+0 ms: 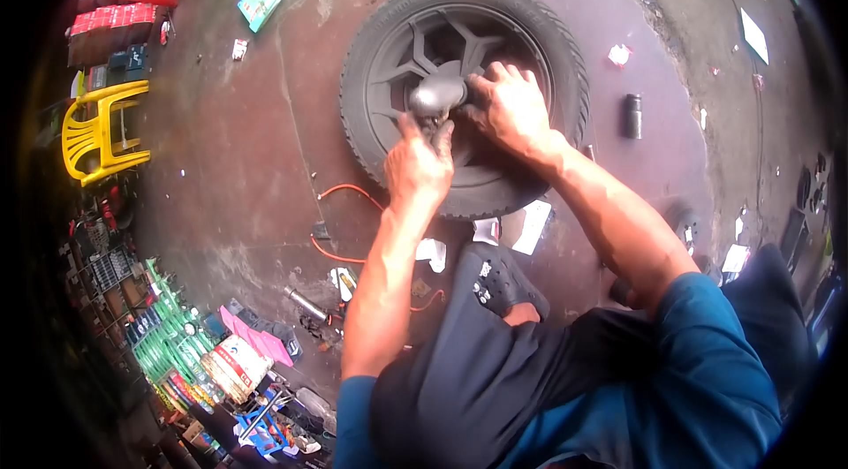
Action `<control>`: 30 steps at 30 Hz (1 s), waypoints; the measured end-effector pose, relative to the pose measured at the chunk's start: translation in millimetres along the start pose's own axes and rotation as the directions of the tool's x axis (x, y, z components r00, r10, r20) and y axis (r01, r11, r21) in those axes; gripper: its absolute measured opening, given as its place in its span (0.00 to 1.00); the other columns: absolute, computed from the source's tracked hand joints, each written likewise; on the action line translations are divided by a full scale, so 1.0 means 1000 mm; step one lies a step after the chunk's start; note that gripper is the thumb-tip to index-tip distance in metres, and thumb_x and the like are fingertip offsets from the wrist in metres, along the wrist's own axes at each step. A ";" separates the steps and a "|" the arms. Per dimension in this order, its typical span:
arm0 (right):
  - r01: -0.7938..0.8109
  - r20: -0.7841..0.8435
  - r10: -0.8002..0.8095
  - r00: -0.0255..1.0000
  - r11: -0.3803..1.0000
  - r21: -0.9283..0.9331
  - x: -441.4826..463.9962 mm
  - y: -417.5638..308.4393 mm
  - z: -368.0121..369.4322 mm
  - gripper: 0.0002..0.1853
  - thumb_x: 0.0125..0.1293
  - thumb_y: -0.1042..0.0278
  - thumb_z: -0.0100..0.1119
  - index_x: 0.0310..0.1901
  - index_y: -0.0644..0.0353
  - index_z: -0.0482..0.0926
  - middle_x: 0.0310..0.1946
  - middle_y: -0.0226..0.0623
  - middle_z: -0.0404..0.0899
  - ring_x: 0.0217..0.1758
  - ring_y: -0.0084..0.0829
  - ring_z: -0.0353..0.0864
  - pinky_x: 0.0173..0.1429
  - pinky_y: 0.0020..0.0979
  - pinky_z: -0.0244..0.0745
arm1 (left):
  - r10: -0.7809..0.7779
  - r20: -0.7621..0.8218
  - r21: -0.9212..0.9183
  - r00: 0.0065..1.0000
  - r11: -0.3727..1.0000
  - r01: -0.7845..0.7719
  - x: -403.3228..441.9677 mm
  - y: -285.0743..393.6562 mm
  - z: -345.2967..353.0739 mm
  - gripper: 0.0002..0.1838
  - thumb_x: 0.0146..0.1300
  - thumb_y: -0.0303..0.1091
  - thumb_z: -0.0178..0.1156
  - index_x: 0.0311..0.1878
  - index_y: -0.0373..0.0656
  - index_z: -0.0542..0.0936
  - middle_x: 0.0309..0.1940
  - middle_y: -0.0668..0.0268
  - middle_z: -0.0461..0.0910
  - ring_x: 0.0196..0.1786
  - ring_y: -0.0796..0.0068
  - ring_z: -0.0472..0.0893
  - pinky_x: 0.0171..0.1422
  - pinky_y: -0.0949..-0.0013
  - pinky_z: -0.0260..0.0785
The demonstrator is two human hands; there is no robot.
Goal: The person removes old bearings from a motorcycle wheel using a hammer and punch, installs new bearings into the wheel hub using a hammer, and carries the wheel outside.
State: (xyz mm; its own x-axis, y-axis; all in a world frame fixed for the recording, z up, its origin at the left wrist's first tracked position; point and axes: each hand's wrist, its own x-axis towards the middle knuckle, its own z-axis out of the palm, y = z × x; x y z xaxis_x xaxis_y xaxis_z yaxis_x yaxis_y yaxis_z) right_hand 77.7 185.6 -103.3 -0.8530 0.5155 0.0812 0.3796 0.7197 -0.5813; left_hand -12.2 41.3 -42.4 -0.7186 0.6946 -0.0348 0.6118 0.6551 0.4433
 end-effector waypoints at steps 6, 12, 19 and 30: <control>-0.023 0.041 0.022 0.999 1.000 0.012 0.001 0.000 -0.005 0.20 0.59 0.57 0.67 0.50 0.58 0.81 0.48 0.49 0.77 0.57 0.48 0.75 0.59 0.48 0.68 | 0.103 -0.276 -0.365 0.956 0.908 -0.203 0.013 0.013 -0.031 0.23 0.72 0.48 0.57 0.52 0.33 0.70 0.32 0.37 0.82 0.39 0.34 0.82 0.40 0.44 0.75; -0.014 -0.013 0.014 1.000 1.000 -0.023 -0.001 0.001 -0.003 0.24 0.57 0.55 0.70 0.54 0.56 0.82 0.46 0.44 0.77 0.54 0.45 0.75 0.57 0.45 0.69 | -0.053 0.057 -0.113 0.997 0.992 0.059 0.011 -0.010 -0.007 0.26 0.70 0.48 0.59 0.55 0.33 0.68 0.29 0.38 0.81 0.38 0.31 0.81 0.41 0.37 0.71; -0.034 0.088 0.034 0.996 0.999 0.000 0.003 -0.002 -0.010 0.22 0.59 0.56 0.68 0.52 0.57 0.81 0.50 0.49 0.77 0.57 0.48 0.75 0.60 0.49 0.68 | -0.006 -0.056 -0.124 0.998 0.992 -0.001 -0.004 0.007 -0.008 0.27 0.70 0.48 0.59 0.59 0.35 0.67 0.29 0.41 0.82 0.37 0.34 0.83 0.40 0.42 0.74; -0.025 -0.007 0.025 1.000 0.999 -0.032 0.001 0.001 -0.001 0.24 0.57 0.57 0.70 0.54 0.57 0.82 0.48 0.48 0.77 0.56 0.47 0.75 0.60 0.47 0.68 | -0.104 0.051 -0.016 0.993 0.994 0.105 -0.002 0.004 -0.009 0.29 0.69 0.50 0.60 0.56 0.30 0.68 0.28 0.39 0.82 0.37 0.36 0.84 0.40 0.43 0.75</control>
State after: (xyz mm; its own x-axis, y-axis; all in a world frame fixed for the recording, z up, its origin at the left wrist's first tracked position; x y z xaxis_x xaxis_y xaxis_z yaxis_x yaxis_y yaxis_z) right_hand 77.7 186.8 -102.8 -0.8409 0.5363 0.0724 0.4119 0.7210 -0.5572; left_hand -10.8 40.2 -32.6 -0.7605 0.6369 -0.1264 0.5275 0.7195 0.4518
